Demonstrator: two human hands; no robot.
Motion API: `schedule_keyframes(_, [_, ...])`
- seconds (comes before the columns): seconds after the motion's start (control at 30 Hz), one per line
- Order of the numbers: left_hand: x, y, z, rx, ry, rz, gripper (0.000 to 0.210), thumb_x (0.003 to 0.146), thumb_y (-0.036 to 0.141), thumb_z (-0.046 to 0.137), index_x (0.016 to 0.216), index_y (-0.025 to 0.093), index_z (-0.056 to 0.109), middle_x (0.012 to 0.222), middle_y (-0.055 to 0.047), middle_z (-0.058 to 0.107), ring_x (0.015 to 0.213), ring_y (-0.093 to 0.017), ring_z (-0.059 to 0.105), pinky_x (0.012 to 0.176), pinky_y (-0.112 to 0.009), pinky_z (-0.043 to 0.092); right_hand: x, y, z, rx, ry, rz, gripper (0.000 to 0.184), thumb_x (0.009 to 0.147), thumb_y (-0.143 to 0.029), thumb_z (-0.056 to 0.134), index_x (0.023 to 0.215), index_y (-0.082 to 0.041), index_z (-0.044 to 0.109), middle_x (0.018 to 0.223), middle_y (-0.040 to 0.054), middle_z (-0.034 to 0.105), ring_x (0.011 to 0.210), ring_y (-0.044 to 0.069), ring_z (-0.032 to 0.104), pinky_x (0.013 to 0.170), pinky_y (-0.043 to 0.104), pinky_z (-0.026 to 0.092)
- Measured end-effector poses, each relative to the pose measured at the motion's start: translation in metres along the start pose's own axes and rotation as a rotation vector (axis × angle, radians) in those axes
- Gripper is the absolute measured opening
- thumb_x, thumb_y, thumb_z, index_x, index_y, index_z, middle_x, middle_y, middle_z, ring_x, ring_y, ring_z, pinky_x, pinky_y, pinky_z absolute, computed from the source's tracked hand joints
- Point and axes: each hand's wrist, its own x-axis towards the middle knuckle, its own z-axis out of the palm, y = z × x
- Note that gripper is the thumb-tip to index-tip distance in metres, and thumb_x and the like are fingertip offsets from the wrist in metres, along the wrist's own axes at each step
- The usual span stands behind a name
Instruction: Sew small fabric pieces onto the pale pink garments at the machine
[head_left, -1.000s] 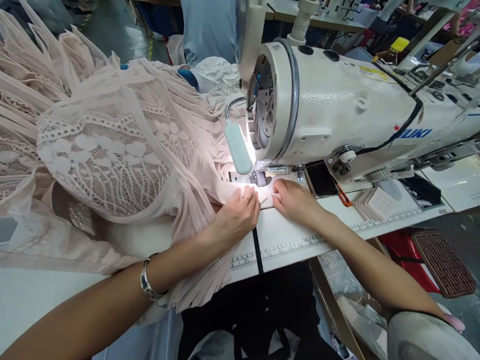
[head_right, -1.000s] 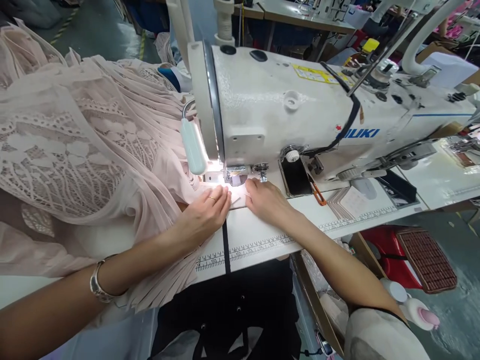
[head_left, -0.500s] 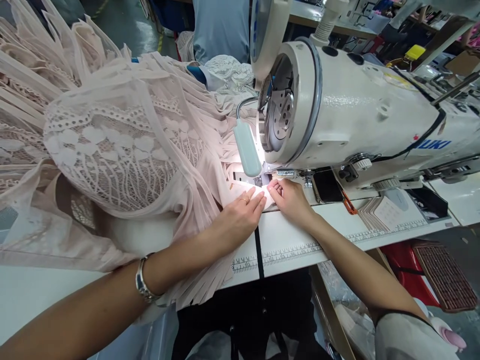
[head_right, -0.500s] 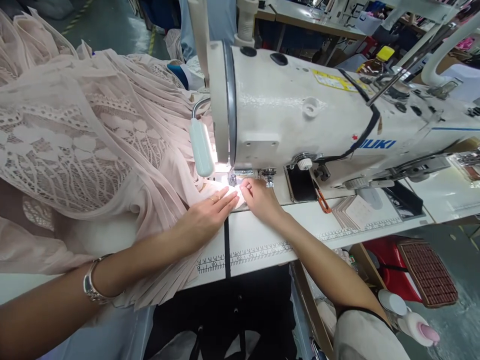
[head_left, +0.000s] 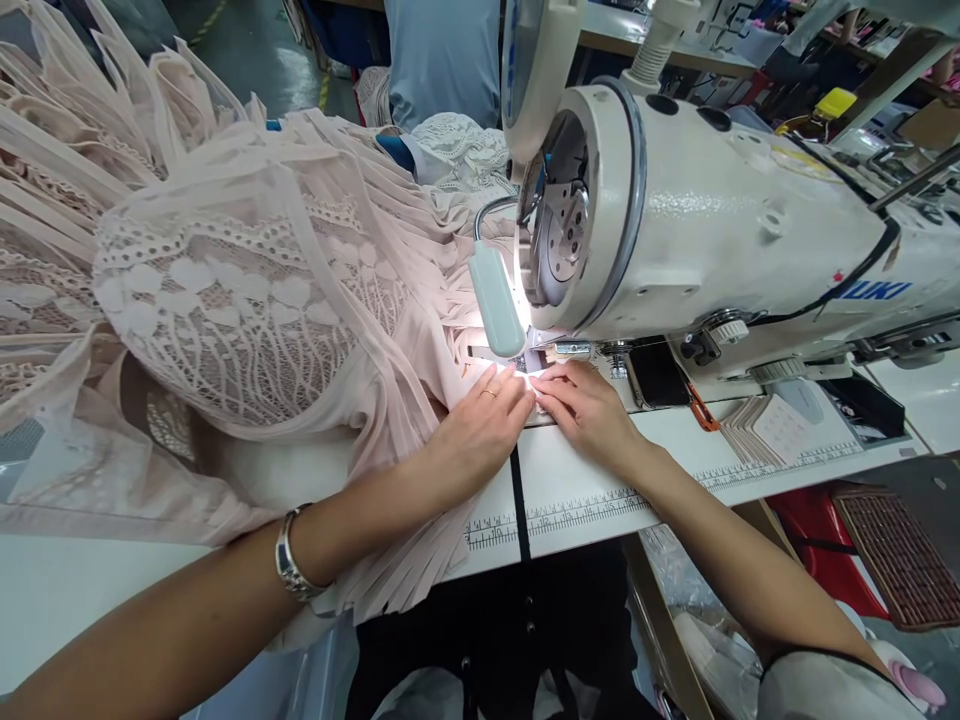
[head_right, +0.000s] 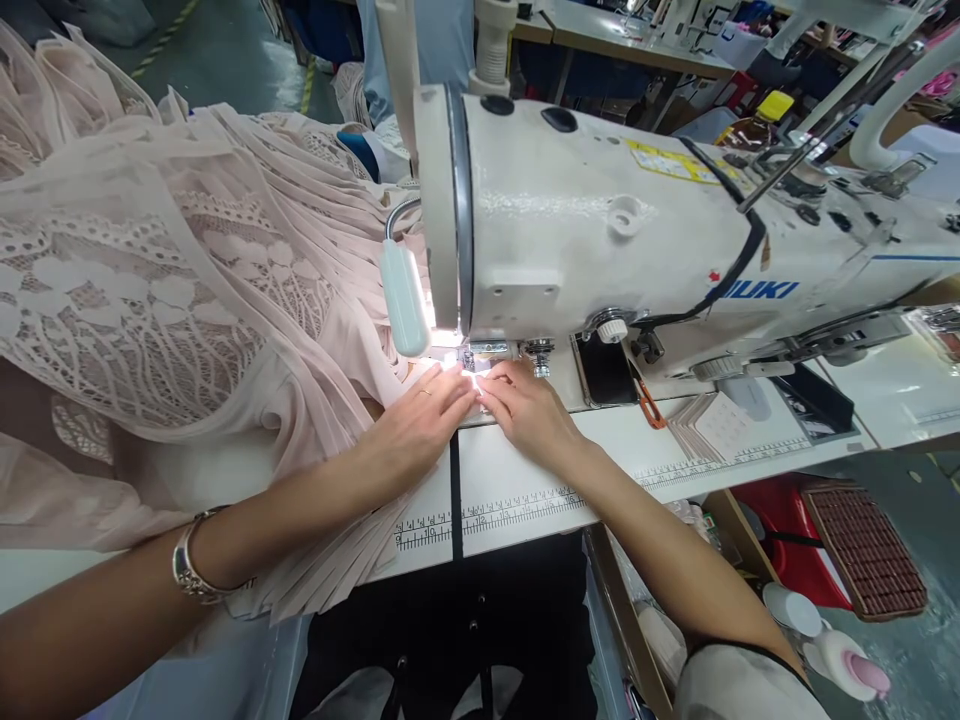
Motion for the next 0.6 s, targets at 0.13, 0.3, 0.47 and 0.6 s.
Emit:
schedule_keyframes(0.13, [0.005,0.004,-0.006,0.055,-0.024,-0.022,0.029,0.097,-0.003,0.037,0.098,0.006,0.066,0.093,-0.013,0.072,0.088,-0.022,0.070,0.082,-0.035,0.059,0.003,-0.009,-0.003,-0.266,-0.108,-0.132,0.036,0.102,-0.013,0.037,0.111,-0.014,0.071,0.108,0.0139,0.073,0.104,0.027,0.064,0.090,0.042,0.053])
schedule_keyframes(0.3, [0.008,0.011,0.001,0.111,0.049,0.064,0.032,0.098,-0.002,0.038,0.113,0.001,0.067,0.106,-0.017,0.075,0.100,-0.025,0.072,0.088,-0.040,0.060,0.012,-0.001,-0.005,-0.281,-0.271,-0.105,0.042,0.100,-0.007,0.033,0.122,-0.013,0.068,0.124,0.0143,0.071,0.116,0.027,0.064,0.100,0.044,0.052])
schedule_keyframes(0.47, [0.006,0.011,0.005,0.136,0.041,0.102,0.038,0.098,-0.001,0.036,0.127,-0.008,0.060,0.127,-0.025,0.069,0.122,-0.031,0.067,0.107,-0.046,0.052,0.012,0.016,-0.001,-0.176,-0.349,0.043,0.053,0.094,-0.003,0.037,0.138,-0.021,0.061,0.144,0.0090,0.062,0.125,0.028,0.062,0.098,0.047,0.056])
schedule_keyframes(0.6, [0.006,0.009,0.007,0.087,-0.023,0.082,0.040,0.098,0.000,0.034,0.130,-0.007,0.059,0.130,-0.026,0.068,0.127,-0.031,0.064,0.110,-0.047,0.050,0.009,0.022,0.001,-0.128,-0.327,0.071,0.059,0.091,-0.001,0.036,0.140,-0.022,0.061,0.147,0.0067,0.061,0.131,0.027,0.059,0.106,0.049,0.053])
